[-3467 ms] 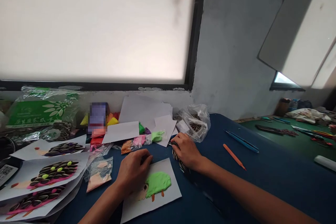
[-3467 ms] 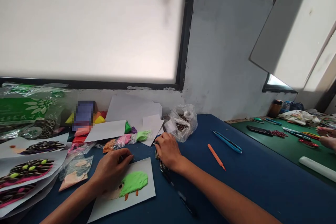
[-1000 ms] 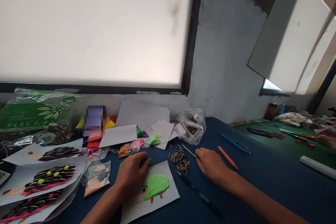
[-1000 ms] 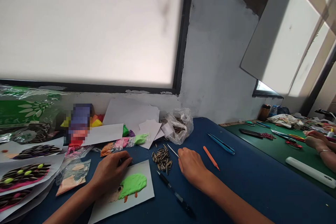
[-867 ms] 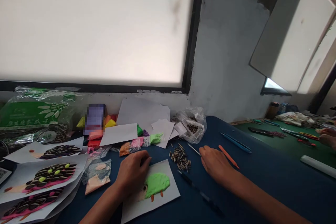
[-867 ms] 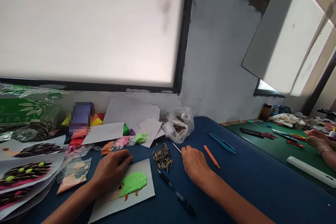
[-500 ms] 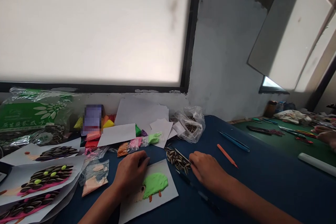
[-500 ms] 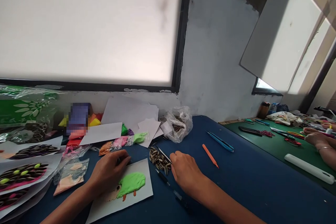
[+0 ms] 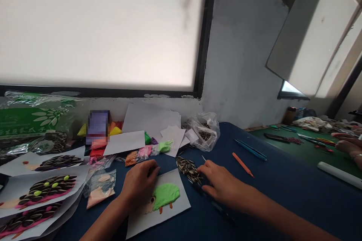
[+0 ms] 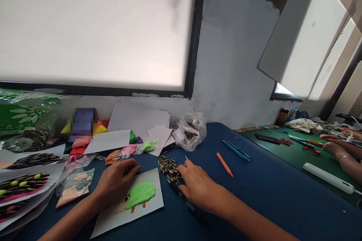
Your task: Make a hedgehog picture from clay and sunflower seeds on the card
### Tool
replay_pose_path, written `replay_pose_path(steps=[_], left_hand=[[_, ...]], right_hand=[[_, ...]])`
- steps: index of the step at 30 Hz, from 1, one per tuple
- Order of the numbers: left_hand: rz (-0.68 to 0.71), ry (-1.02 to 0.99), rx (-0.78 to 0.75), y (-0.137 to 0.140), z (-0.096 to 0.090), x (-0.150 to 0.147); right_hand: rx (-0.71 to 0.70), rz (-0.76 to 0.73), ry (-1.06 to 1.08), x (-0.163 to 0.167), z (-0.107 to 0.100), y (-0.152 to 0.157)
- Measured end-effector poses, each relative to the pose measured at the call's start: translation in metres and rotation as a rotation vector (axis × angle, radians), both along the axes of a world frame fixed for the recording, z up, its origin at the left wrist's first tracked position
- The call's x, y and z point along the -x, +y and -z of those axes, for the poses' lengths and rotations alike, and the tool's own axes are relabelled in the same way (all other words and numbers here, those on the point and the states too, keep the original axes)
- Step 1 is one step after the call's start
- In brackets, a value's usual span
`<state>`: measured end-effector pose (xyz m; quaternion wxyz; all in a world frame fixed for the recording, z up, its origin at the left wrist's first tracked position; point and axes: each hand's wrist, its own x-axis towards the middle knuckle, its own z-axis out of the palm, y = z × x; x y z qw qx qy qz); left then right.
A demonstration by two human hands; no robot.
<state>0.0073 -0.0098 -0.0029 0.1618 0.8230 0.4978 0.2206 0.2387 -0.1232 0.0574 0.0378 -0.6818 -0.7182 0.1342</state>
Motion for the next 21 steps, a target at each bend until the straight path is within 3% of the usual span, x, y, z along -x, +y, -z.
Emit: replay_pose_path(steps=[7, 11, 14, 19, 21], left_hand=[[-0.007, -0.001, 0.016, 0.000, -0.001, 0.000], [-0.023, 0.004, 0.010, 0.001, -0.001, -0.001], [-0.025, -0.001, 0.027, 0.001, -0.001, -0.001], [-0.038, 0.013, 0.036, 0.002, -0.001, -0.002], [-0.035, 0.029, 0.038, 0.002, -0.002, -0.002]], right_hand=[[-0.098, -0.077, 0.019, 0.006, 0.022, 0.047], [-0.174, -0.064, -0.037, 0.014, 0.015, 0.063], [-0.161, -0.031, -0.109, 0.017, -0.003, 0.048], [0.131, -0.141, -0.300, 0.022, -0.025, 0.008], [0.158, -0.172, -0.357, 0.024, -0.026, 0.001]])
